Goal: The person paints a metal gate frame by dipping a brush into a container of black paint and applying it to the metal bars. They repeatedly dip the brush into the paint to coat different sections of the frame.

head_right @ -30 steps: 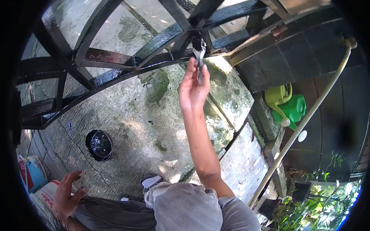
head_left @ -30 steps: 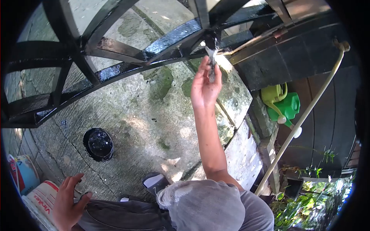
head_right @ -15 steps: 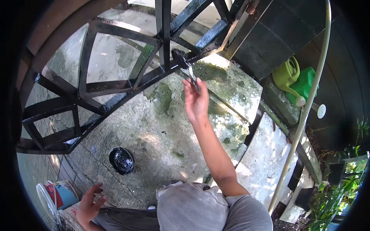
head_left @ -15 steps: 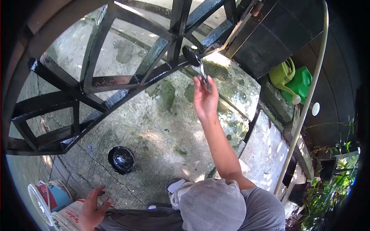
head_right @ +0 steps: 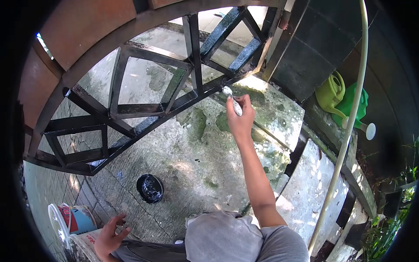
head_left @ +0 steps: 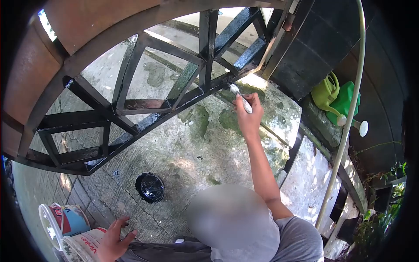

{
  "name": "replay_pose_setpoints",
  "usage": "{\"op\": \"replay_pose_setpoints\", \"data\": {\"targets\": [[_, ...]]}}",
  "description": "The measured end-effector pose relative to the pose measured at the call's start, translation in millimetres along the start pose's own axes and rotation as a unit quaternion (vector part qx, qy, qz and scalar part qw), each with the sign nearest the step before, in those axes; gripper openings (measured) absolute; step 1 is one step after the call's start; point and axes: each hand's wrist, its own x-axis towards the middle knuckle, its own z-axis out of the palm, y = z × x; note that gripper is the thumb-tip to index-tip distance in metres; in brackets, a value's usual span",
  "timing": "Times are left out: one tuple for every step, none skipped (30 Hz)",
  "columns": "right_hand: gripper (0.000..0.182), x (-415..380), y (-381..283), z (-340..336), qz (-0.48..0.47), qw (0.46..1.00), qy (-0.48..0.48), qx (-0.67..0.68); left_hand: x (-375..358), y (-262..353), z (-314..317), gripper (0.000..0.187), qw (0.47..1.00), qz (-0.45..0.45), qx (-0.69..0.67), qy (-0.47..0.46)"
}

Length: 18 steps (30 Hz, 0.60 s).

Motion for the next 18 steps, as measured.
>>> {"op": "replay_pose_setpoints", "data": {"targets": [[0.023,-2,6,0,-0.011,0.999,-0.016,-0.025,-2,1,0,0.051,1.0,-0.009,-0.007,-0.005],[0.023,-7,16,2,-0.022,0.998,-0.031,-0.051,-3,1,0,0.051,1.0,-0.019,-0.014,-0.011],[0.023,-9,14,5,-0.034,0.995,-0.046,-0.077,-3,2,0,0.051,1.0,-0.022,-0.016,-0.011],[0.022,-19,12,5,-0.034,0.997,-0.05,-0.043,-2,2,-1,0.051,0.999,-0.025,-0.019,-0.009],[0.02,-29,7,1,0.005,0.998,-0.052,0.035,-2,3,-1,0.051,0.999,-0.029,-0.023,-0.009],[0.018,-36,-2,-2,0.044,0.991,-0.052,0.114,-2,3,0,0.051,1.0,-0.021,-0.017,-0.009],[0.017,-36,0,-5,0.063,0.988,-0.036,0.137,-2,1,0,0.051,1.0,-0.012,-0.011,-0.008],[0.016,-35,5,-10,0.082,0.983,-0.02,0.161,-1,0,1,0.051,1.0,-0.004,-0.004,-0.006],[0.015,-34,6,-16,0.101,0.978,-0.003,0.185,-2,1,1,0.05,1.0,0.005,-0.003,-0.007],[0.015,-31,6,-21,0.119,0.974,0.015,0.194,-2,2,2,0.05,1.0,0.014,-0.002,-0.009],[0.015,-25,6,-27,0.135,0.969,0.033,0.203,-2,3,2,0.05,1.0,0.024,-0.001,-0.01],[0.015,-20,5,-32,0.151,0.964,0.05,0.212,-2,2,1,0.05,1.0,0.021,0.003,-0.012],[0.015,-15,7,-36,0.154,0.96,0.058,0.226,-3,2,1,0.05,1.0,0.017,0.006,-0.013],[0.015,-10,8,-40,0.149,0.962,0.058,0.223,-3,3,0,0.049,1.0,0.013,0.009,-0.012],[0.015,-7,9,-43,0.143,0.963,0.058,0.22,-4,4,-1,0.049,1.0,0.007,0.013,-0.01],[0.015,-4,9,-45,0.139,0.965,0.058,0.217,-5,7,-1,0.049,1.0,0.0,0.017,-0.008],[0.016,-2,10,-46,0.135,0.963,0.057,0.227,-5,9,-2,0.048,1.0,-0.007,0.02,-0.006],[0.016,-1,9,-44,0.126,0.962,0.057,0.234,-5,7,-1,0.048,1.0,0.004,0.022,-0.002]]}}
